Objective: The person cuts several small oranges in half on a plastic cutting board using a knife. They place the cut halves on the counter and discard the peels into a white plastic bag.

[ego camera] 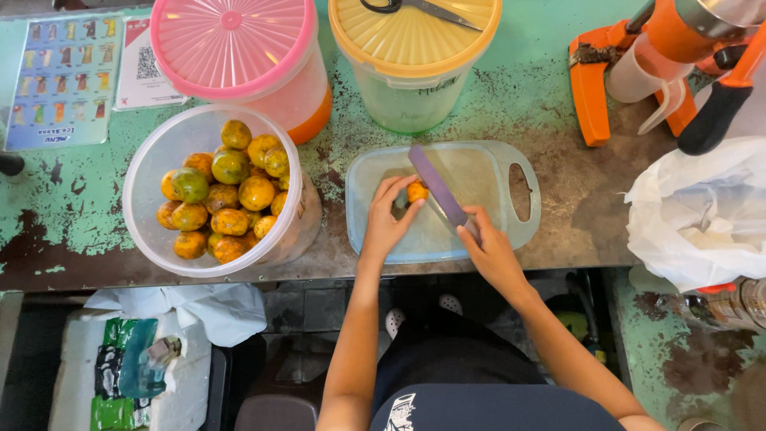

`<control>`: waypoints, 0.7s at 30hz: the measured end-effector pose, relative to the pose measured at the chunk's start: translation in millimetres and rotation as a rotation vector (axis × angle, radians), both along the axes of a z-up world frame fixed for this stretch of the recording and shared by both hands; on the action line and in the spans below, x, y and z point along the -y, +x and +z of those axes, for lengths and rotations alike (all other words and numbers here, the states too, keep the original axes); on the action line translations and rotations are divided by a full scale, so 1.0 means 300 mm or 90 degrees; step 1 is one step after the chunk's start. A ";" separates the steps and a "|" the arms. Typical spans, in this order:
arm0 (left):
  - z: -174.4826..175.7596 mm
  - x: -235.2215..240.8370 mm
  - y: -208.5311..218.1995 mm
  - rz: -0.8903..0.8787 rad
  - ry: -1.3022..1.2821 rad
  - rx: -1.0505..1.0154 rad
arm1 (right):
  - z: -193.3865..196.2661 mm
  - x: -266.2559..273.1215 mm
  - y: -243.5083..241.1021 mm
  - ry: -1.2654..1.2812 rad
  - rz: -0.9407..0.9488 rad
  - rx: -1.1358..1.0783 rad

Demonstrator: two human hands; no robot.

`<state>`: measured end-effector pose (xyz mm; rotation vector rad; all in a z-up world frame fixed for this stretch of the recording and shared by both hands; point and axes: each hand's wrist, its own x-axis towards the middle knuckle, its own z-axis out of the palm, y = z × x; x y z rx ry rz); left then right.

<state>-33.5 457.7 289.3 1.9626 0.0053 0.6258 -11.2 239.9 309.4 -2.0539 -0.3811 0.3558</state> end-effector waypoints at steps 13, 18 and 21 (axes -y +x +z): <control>-0.054 0.054 0.006 0.126 -0.067 0.011 | 0.077 -0.018 -0.027 -0.030 0.022 0.023; -0.072 0.048 0.014 0.147 -0.072 -0.019 | 0.088 -0.026 -0.029 -0.075 0.041 0.038; -0.084 0.043 0.019 0.142 -0.088 -0.017 | 0.088 -0.028 -0.025 -0.066 0.053 0.061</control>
